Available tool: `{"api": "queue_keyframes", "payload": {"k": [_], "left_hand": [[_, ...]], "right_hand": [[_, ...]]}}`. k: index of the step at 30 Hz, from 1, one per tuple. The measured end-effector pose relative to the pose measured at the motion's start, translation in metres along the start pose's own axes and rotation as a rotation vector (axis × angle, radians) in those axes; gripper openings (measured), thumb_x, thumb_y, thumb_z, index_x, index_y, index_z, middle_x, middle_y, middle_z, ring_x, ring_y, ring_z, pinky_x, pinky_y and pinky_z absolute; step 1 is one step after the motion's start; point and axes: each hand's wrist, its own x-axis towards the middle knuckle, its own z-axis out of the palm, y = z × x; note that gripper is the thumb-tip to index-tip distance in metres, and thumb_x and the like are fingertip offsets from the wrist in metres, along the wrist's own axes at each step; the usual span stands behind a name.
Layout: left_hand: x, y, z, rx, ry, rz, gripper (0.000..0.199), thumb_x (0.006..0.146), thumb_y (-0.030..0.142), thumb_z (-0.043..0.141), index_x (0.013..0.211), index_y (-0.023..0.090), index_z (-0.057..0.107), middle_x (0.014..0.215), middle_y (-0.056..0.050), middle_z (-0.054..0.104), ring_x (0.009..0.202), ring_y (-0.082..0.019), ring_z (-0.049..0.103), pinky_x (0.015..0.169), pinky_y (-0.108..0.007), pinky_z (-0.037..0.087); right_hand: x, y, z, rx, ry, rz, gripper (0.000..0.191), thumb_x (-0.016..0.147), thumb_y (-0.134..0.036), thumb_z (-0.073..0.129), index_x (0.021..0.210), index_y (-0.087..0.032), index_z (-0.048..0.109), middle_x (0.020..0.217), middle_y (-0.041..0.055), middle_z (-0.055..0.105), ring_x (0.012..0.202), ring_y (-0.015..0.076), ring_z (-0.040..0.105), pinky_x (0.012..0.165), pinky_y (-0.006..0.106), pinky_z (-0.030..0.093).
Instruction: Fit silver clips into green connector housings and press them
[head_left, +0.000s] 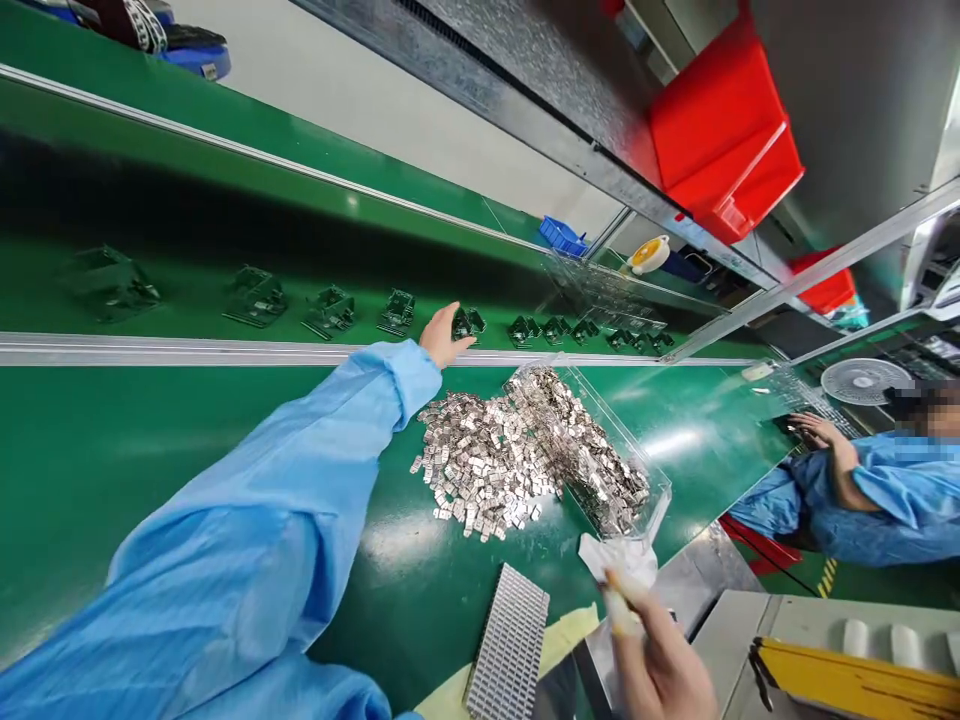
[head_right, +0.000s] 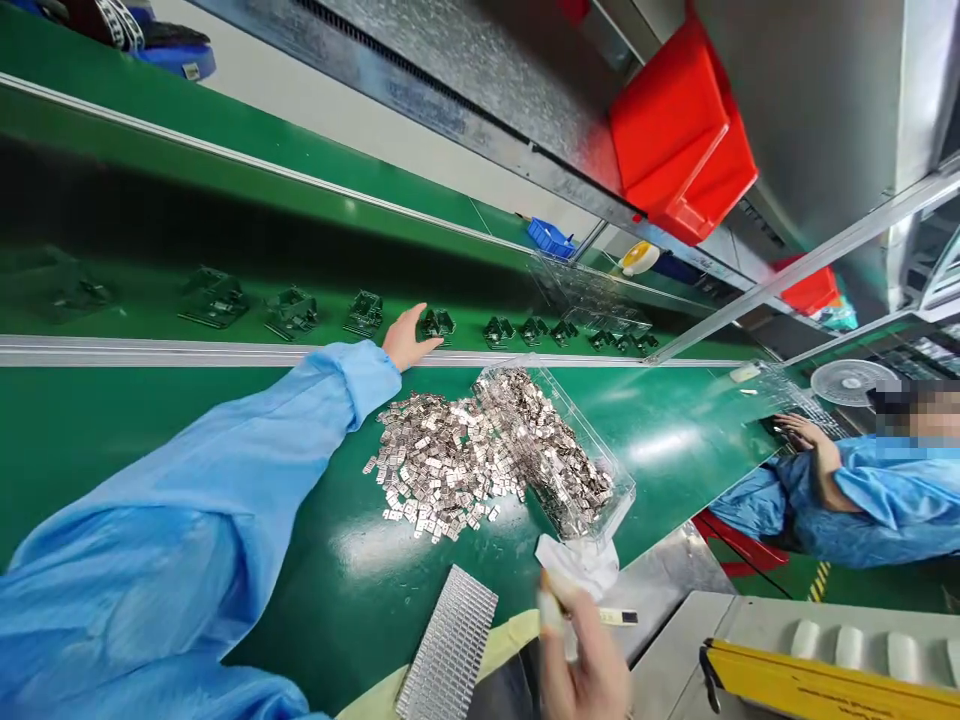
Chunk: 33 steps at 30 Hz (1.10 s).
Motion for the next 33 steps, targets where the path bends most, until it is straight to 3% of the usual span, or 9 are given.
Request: {"api": "queue_keyframes", "payload": {"k": [1,4,7,9,12,17,23,28,33], "left_hand": [[-0.006,-0.005,-0.007,0.009,0.023,0.047,0.06,0.083,0.029,0.064,0.138,0.015,0.045,0.15,-0.017,0.043,0.14,-0.031,0.038,0.115,-0.045,0.032],[-0.016,-0.024,-0.038,0.12,0.195,0.174,0.052,0.085,0.029,0.061,0.135,0.022,0.049,0.159,-0.009,0.03,0.15,-0.029,0.016,0.121,-0.047,0.017],[-0.012,-0.046,-0.06,0.229,0.404,0.127,0.058,0.083,0.033,0.062,0.137,0.018,0.046,0.16,-0.015,0.024,0.15,-0.033,0.016,0.119,-0.051,0.02],[-0.004,-0.056,-0.063,0.235,0.383,0.071,0.065,0.082,0.036,0.064,0.14,0.016,0.041,0.158,-0.019,0.025,0.148,-0.035,0.02,0.118,-0.051,0.025],[0.005,-0.063,-0.054,0.237,0.218,0.086,0.064,0.081,0.03,0.064,0.139,0.017,0.042,0.155,-0.017,0.033,0.146,-0.034,0.025,0.117,-0.052,0.028],[0.007,-0.067,-0.046,0.225,0.143,0.091,0.049,0.081,0.01,0.053,0.128,0.018,0.052,0.144,-0.014,0.046,0.144,-0.03,0.03,0.107,-0.047,0.045],[-0.015,-0.049,-0.063,0.228,0.222,0.181,0.042,0.082,0.013,0.053,0.124,0.017,0.056,0.132,-0.016,0.053,0.132,-0.03,0.043,0.111,-0.045,0.041],[-0.096,-0.025,-0.085,0.241,0.157,0.358,0.032,0.082,0.021,0.057,0.114,0.021,0.061,0.118,-0.012,0.061,0.121,-0.028,0.053,0.107,-0.043,0.045],[-0.196,-0.012,-0.113,0.309,0.016,0.392,0.035,0.085,0.024,0.057,0.12,0.025,0.058,0.118,-0.012,0.061,0.117,-0.029,0.055,0.103,-0.046,0.047]], "right_hand": [[0.026,-0.008,0.017,-0.019,-0.038,-0.108,0.024,0.096,-0.033,0.05,0.112,-0.026,0.066,0.106,0.0072,0.072,0.096,0.0268,0.069,0.083,0.039,0.059],[0.114,-0.033,0.074,-0.122,-0.163,-0.199,0.029,0.096,-0.024,0.044,0.109,-0.023,0.07,0.102,0.0091,0.073,0.098,0.0255,0.069,0.085,0.038,0.057],[0.188,-0.044,0.124,-0.252,-0.316,-0.204,0.035,0.089,-0.01,0.046,0.11,-0.023,0.071,0.107,0.0086,0.073,0.097,0.0241,0.069,0.091,0.038,0.054],[0.219,-0.043,0.149,-0.288,-0.381,-0.22,0.037,0.083,-0.005,0.052,0.108,-0.022,0.072,0.107,0.008,0.073,0.098,0.0239,0.069,0.092,0.036,0.053],[0.238,-0.035,0.171,-0.351,-0.446,-0.229,0.034,0.08,-0.004,0.056,0.105,-0.019,0.073,0.105,0.0099,0.074,0.095,0.0247,0.069,0.09,0.034,0.054],[0.227,-0.032,0.17,-0.392,-0.427,-0.22,0.038,0.078,-0.004,0.054,0.108,-0.019,0.072,0.102,0.0098,0.072,0.09,0.0233,0.068,0.085,0.031,0.053],[0.181,-0.041,0.11,-0.256,-0.226,-0.241,0.03,0.088,-0.018,0.045,0.1,-0.02,0.072,0.089,0.0091,0.07,0.078,0.0226,0.067,0.074,0.033,0.055],[0.107,-0.041,0.051,0.163,-0.141,-0.13,0.019,0.089,-0.03,0.055,0.096,-0.02,0.069,0.082,0.0055,0.07,0.075,0.0217,0.069,0.066,0.03,0.058],[0.04,-0.036,0.03,0.46,-0.246,0.006,0.021,0.086,-0.03,0.065,0.104,-0.025,0.074,0.086,0.0053,0.073,0.073,0.0214,0.07,0.059,0.026,0.059]]}}
